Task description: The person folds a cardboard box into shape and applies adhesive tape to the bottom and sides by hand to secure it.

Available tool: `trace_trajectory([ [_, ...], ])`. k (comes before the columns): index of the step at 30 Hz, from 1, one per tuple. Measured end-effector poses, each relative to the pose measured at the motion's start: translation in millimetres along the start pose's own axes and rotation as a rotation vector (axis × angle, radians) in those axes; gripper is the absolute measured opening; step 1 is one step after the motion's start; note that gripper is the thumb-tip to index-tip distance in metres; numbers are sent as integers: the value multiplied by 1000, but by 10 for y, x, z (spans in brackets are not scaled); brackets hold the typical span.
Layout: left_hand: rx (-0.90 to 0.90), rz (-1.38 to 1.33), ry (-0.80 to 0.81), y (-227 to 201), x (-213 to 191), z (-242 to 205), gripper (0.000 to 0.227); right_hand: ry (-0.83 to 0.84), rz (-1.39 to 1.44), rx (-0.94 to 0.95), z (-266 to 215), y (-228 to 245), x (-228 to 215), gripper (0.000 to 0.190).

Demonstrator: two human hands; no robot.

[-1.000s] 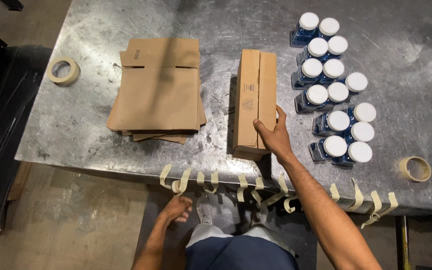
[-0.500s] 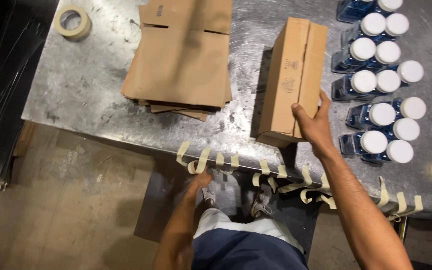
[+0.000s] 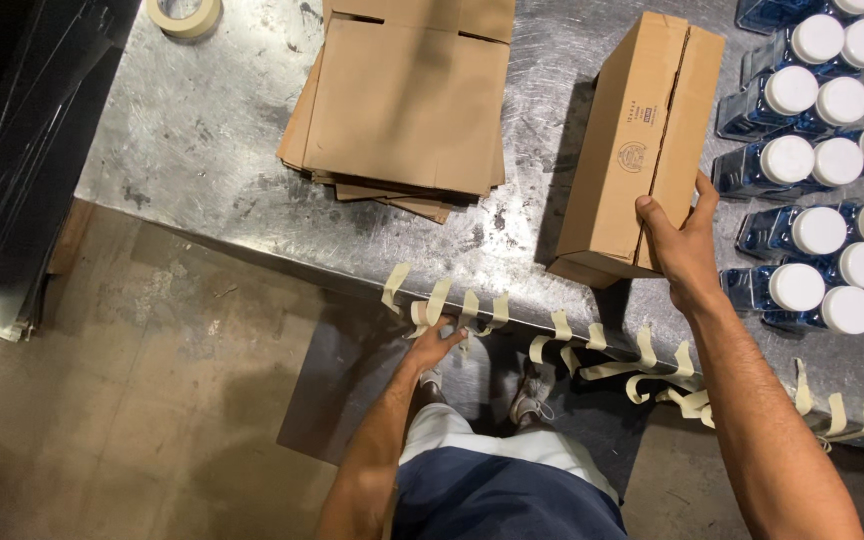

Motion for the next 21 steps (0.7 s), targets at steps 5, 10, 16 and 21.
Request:
trace_trajectory([
  [5, 93, 1, -100, -387, -114, -631, 59, 6, 20, 6, -23, 41, 5, 81],
  [10, 283, -71, -53, -531, -286, -1212, 13, -24, -16, 19, -54, 134, 32, 86],
  [16, 205, -316, 149, -1348, -384, -2069, 18, -33, -85, 69, -157, 346, 78, 92],
  [21, 336, -263, 206, -1745, -536, -2131, 20, -31, -88, 114, -179, 403, 81, 96],
])
Point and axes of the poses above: each hand's wrist, its own z-axis towards the middle knuckle, its own x-axis out of the palm, y = z × x, the point moved 4 cm from there along z, towards the middle knuckle, and after that the axes turned 7 degrees about y, right-handed, at the moved point
